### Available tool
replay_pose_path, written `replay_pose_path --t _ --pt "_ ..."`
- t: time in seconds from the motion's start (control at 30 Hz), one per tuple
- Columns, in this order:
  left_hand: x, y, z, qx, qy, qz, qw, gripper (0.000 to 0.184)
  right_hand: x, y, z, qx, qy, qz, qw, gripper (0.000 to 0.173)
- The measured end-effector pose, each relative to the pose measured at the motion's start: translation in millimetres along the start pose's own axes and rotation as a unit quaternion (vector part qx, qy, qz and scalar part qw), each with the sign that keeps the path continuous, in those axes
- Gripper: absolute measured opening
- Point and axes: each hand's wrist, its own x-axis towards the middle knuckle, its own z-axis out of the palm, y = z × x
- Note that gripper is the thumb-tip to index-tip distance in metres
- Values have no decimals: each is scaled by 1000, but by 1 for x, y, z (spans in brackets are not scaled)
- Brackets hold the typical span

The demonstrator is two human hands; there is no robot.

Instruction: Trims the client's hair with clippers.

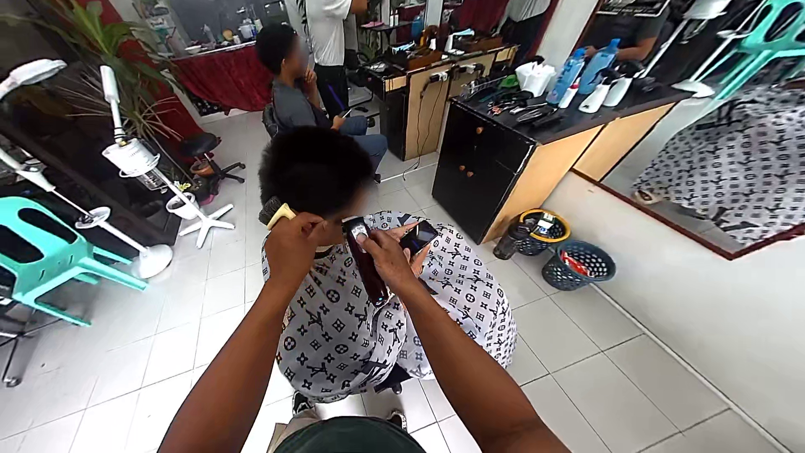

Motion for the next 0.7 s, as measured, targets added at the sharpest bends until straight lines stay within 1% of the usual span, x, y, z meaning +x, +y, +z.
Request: replay_pose_path --t 0.1,0.23,0.4,0.53,0.7 --pt "-1 -5 1 -6 11 -1 1000 19 3 -4 6 -36 0 -17 999 31" --pt "-2 -8 1 -2 14 -6 1000 18 7 -4 9 -54 -6 -6 999 30" --pt "-2 -12 2 -11 24 -1 1000 16 7 -3 13 -50 -11 -30 998 31" --pt "-2 -12 0 -13 24 -11 1000 16 6 -5 15 -69 -17 -16 997 31" --pt "-4 -16 0 -13 31 6 999 15 3 -8 21 -81 -9 -41 996 32"
